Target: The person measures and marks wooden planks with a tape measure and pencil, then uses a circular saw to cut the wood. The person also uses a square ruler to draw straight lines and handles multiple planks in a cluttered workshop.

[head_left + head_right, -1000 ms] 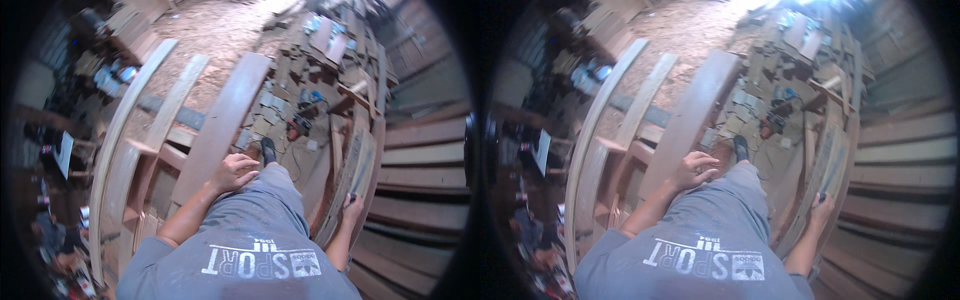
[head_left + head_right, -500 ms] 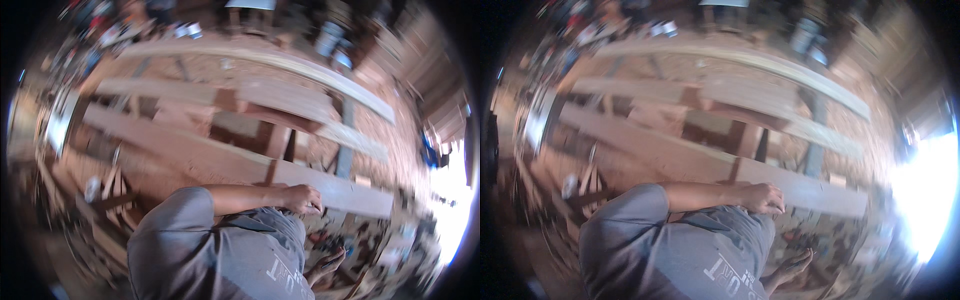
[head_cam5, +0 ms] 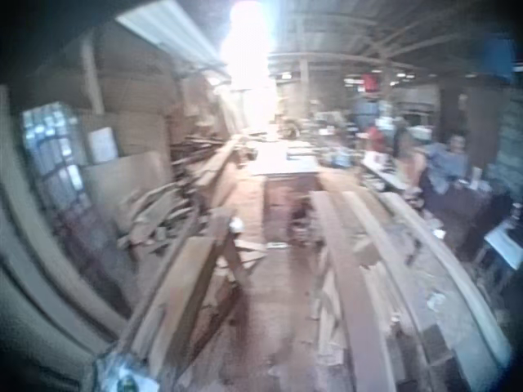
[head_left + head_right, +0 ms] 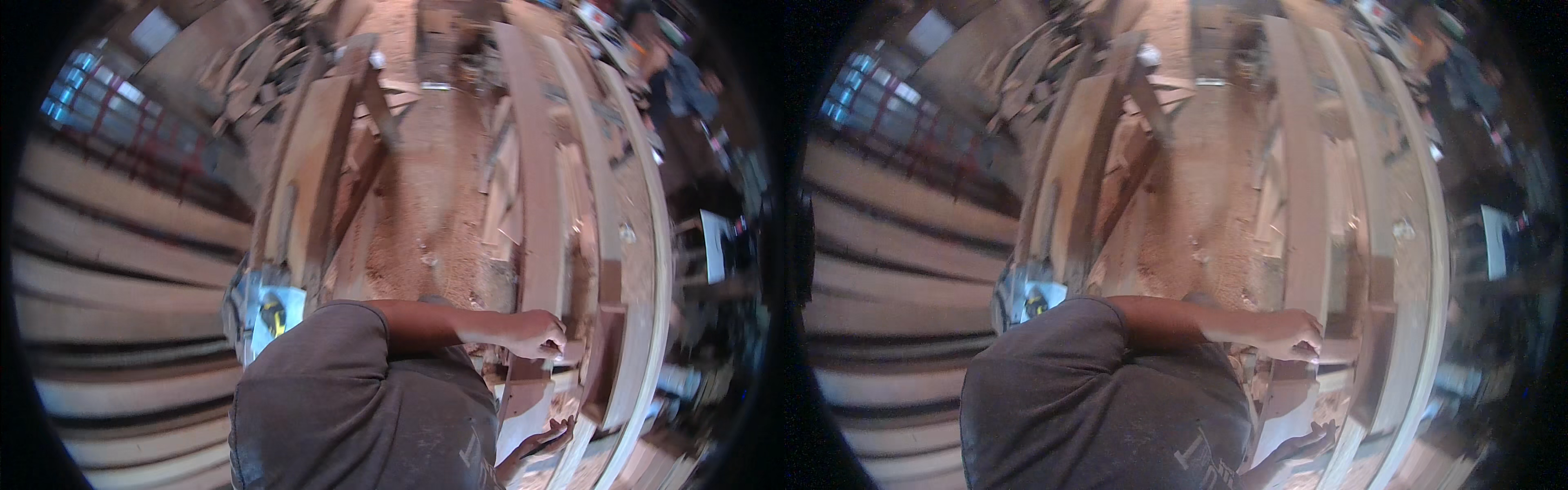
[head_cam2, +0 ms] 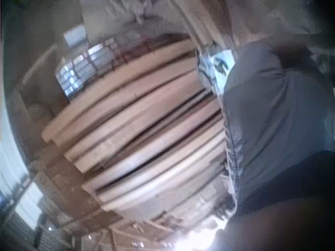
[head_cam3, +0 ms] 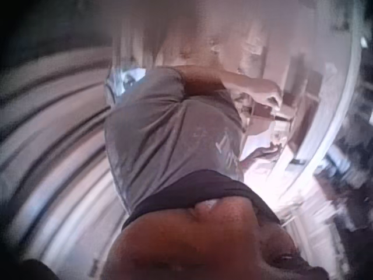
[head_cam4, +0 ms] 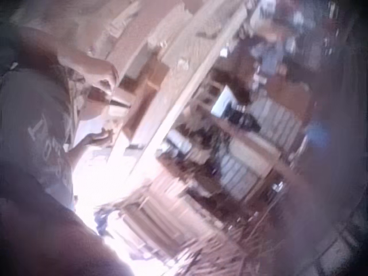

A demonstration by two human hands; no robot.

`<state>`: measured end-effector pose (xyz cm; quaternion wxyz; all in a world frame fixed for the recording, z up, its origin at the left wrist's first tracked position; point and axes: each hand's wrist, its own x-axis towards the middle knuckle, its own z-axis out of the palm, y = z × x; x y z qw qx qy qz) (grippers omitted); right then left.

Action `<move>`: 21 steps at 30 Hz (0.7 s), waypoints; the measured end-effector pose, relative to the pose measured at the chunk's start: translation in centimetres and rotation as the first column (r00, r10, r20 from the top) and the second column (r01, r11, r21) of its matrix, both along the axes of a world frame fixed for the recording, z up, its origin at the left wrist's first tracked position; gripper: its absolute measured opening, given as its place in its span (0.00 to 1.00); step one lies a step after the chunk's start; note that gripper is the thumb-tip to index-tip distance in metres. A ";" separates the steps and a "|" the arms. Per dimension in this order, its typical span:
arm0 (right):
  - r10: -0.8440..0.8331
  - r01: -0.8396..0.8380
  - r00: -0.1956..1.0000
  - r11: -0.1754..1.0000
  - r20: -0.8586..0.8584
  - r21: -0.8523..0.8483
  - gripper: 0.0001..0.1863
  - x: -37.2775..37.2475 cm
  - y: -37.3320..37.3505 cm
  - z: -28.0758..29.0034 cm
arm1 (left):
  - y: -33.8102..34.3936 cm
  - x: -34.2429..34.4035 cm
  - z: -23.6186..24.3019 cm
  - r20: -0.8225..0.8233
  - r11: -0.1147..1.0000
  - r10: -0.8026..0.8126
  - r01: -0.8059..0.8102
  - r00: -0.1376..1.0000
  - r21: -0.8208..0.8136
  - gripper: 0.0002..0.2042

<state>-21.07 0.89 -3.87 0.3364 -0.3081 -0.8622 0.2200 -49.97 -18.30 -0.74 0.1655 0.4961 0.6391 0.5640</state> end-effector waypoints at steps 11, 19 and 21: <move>0.576 -0.568 0.816 0.787 -0.042 -0.241 0.21 -10.9 -2.9 -0.9 | -14.3 0.6 -1.3 -0.101 0.800 0.552 -0.560 0.828 -0.214 0.10; 0.611 -0.604 0.791 0.787 0.031 -0.122 0.22 -9.2 0.5 0.7 | -30.3 7.2 0.5 -0.574 -0.017 0.587 -0.700 0.572 -0.714 0.20; 0.525 -0.518 0.851 0.841 0.005 -0.157 0.23 -7.5 1.5 0.1 | -37.1 11.1 5.9 -0.536 -0.298 0.650 -0.468 0.539 -0.832 0.18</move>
